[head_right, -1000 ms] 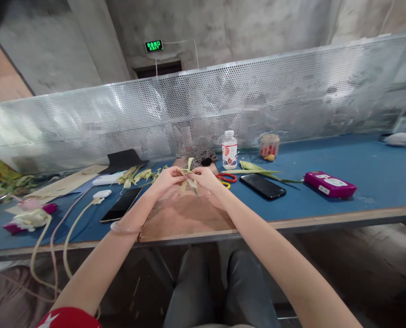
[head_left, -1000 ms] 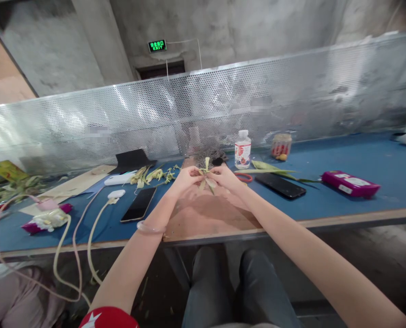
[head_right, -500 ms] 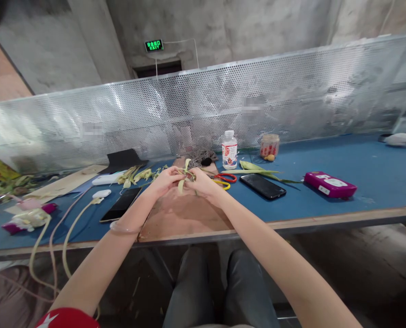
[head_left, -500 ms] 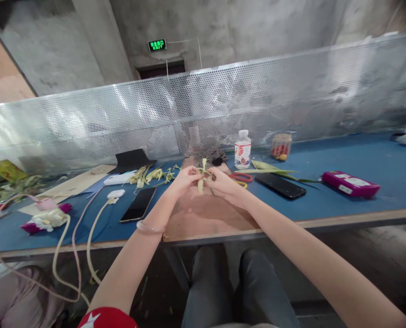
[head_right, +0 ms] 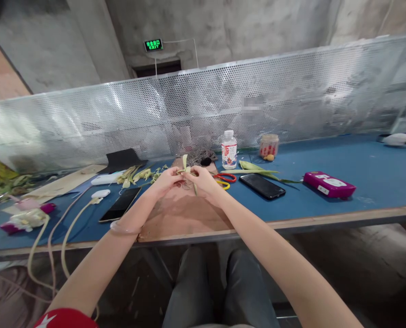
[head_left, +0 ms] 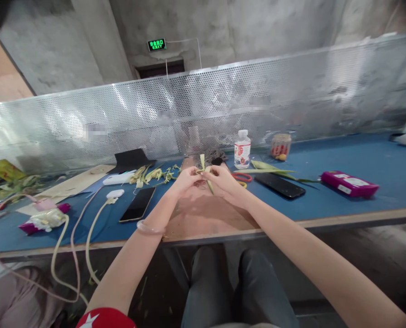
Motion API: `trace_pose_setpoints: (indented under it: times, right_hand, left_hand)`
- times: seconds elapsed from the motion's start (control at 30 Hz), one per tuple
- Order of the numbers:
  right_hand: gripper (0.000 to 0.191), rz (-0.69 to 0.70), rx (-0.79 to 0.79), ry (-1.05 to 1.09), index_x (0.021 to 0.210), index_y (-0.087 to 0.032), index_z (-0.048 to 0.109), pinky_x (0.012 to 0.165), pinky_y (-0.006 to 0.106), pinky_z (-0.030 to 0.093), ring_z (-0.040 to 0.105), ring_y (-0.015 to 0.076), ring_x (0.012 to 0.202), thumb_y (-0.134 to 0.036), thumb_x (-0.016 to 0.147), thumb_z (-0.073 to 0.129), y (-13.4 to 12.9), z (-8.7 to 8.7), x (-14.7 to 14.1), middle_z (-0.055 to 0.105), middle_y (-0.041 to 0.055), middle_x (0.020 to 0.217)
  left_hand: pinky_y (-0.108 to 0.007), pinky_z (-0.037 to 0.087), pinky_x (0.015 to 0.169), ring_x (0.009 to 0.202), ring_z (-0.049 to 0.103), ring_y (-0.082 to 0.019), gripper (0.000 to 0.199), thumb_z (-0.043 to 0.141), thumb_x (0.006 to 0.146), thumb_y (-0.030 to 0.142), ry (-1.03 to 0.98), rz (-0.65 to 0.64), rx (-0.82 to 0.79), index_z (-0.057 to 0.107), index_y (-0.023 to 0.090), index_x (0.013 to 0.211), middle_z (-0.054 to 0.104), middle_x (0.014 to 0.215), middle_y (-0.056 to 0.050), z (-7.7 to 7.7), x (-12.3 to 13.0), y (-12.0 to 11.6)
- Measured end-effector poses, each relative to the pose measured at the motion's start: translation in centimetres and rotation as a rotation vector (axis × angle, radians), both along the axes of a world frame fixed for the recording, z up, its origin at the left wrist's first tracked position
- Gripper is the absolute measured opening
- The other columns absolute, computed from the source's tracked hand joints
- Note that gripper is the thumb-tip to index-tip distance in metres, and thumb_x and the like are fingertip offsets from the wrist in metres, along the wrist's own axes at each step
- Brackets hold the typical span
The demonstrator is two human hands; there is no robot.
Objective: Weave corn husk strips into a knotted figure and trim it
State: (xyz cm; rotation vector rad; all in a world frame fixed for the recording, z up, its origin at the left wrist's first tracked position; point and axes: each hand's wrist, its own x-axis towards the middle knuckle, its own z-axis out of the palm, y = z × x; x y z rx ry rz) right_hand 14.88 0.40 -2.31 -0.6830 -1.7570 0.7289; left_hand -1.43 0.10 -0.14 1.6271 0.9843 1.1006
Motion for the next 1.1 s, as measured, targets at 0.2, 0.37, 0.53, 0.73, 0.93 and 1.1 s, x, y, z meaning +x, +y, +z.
trace_pose_setpoints:
  times: [0.2, 0.37, 0.53, 0.73, 0.93, 1.1]
  right_hand:
    - [0.032, 0.048, -0.006, 0.017, 0.075, -0.016, 0.063, 0.062, 0.026, 0.041, 0.051, 0.0136, 0.065, -0.047, 0.078, 0.057, 0.38, 0.44, 0.33, 0.062, 0.0032, 0.072]
    - [0.042, -0.021, -0.014, -0.016, 0.071, -0.014, 0.063, 0.058, 0.025, 0.038, 0.047, 0.0121, 0.060, -0.052, 0.082, 0.049, 0.00, 0.66, 0.50, 0.058, 0.0020, 0.066]
    - [0.046, -0.059, -0.007, -0.045, 0.067, -0.015, 0.060, 0.053, 0.025, 0.034, 0.040, 0.0109, 0.055, -0.056, 0.082, 0.046, 0.07, 0.51, 0.45, 0.050, -0.0002, 0.058]
    - [0.041, -0.043, 0.047, -0.042, 0.072, -0.015, 0.063, 0.061, 0.025, 0.038, 0.048, 0.0136, 0.063, -0.052, 0.082, 0.048, 0.20, 0.56, 0.48, 0.060, 0.0035, 0.069]
    - [0.048, -0.033, 0.025, -0.029, 0.063, -0.016, 0.057, 0.054, 0.025, 0.032, 0.040, 0.0106, 0.053, -0.059, 0.081, 0.045, 0.04, 0.47, 0.31, 0.049, -0.0005, 0.056]
    - [0.049, -0.044, -0.007, -0.027, 0.057, -0.017, 0.049, 0.051, 0.025, 0.030, 0.036, 0.0100, 0.050, -0.060, 0.081, 0.043, -0.16, 0.58, 0.29, 0.043, -0.0017, 0.052]
  left_hand:
    - [-0.031, 0.052, 0.072, 0.075, 0.065, -0.015, 0.022, 0.069, 0.068, 0.020, -0.074, -0.064, -0.008, 0.057, 0.013, 0.086, 0.065, 0.085, -0.003, 0.18, 0.11, -0.17]
    - [-0.032, 0.050, 0.073, 0.074, 0.064, -0.014, 0.024, 0.071, 0.068, 0.023, -0.120, -0.073, 0.013, 0.057, 0.012, 0.085, 0.066, 0.085, -0.005, 0.13, -0.01, 0.03]
    - [-0.023, 0.042, 0.059, 0.066, 0.061, -0.012, 0.023, 0.071, 0.067, 0.024, -0.051, -0.003, -0.002, 0.058, 0.013, 0.082, 0.065, 0.077, -0.002, 0.15, -0.09, 0.18]
    - [-0.022, 0.036, 0.052, 0.059, 0.058, -0.010, 0.020, 0.070, 0.067, 0.023, -0.110, -0.008, -0.036, 0.056, 0.014, 0.079, 0.063, 0.072, -0.001, 0.37, 0.37, -0.13]
    - [-0.022, 0.038, 0.049, 0.057, 0.059, -0.011, 0.020, 0.066, 0.069, 0.019, -0.132, -0.097, -0.078, 0.055, 0.014, 0.084, 0.062, 0.070, -0.002, 0.69, 0.60, -0.62]
    - [-0.027, 0.046, 0.056, 0.059, 0.062, -0.014, 0.017, 0.062, 0.074, 0.021, -0.119, -0.159, -0.082, 0.053, 0.013, 0.087, 0.066, 0.074, -0.007, 0.44, 0.57, -0.45]
